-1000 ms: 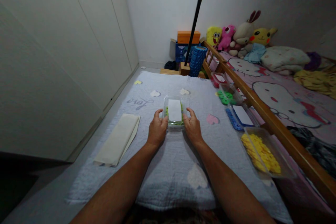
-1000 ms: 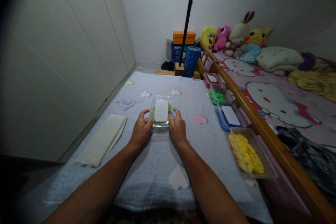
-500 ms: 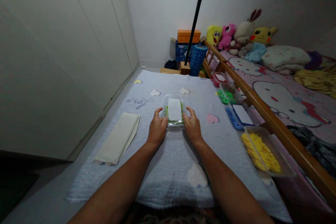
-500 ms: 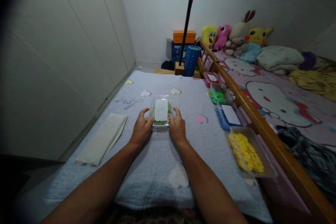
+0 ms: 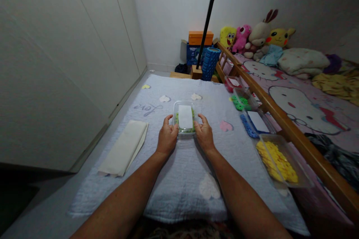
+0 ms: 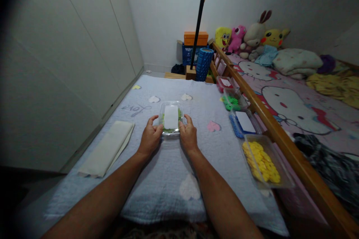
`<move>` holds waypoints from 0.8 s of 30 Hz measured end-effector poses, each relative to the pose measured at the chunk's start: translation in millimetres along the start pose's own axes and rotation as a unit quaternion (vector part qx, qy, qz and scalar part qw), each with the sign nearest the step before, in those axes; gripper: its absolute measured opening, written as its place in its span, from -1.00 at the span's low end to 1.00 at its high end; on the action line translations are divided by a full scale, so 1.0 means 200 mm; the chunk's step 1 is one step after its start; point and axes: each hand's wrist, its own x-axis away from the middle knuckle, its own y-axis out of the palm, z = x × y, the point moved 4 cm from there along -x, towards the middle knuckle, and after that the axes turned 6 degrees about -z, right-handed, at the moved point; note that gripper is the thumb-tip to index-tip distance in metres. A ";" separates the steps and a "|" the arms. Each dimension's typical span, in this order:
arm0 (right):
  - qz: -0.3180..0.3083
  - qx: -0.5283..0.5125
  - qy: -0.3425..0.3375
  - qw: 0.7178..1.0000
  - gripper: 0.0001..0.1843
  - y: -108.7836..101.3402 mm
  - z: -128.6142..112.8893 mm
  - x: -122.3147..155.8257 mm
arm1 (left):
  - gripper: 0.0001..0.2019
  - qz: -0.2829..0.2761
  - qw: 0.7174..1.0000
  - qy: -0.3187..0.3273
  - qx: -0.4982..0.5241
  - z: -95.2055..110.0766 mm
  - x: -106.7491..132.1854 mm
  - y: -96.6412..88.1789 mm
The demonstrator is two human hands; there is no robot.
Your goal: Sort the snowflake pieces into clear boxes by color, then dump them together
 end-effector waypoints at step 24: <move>0.032 -0.032 0.016 0.999 -0.40 -0.11 0.09 -0.03 | -0.39 -0.087 0.993 -0.001 0.079 0.02 0.00 0.06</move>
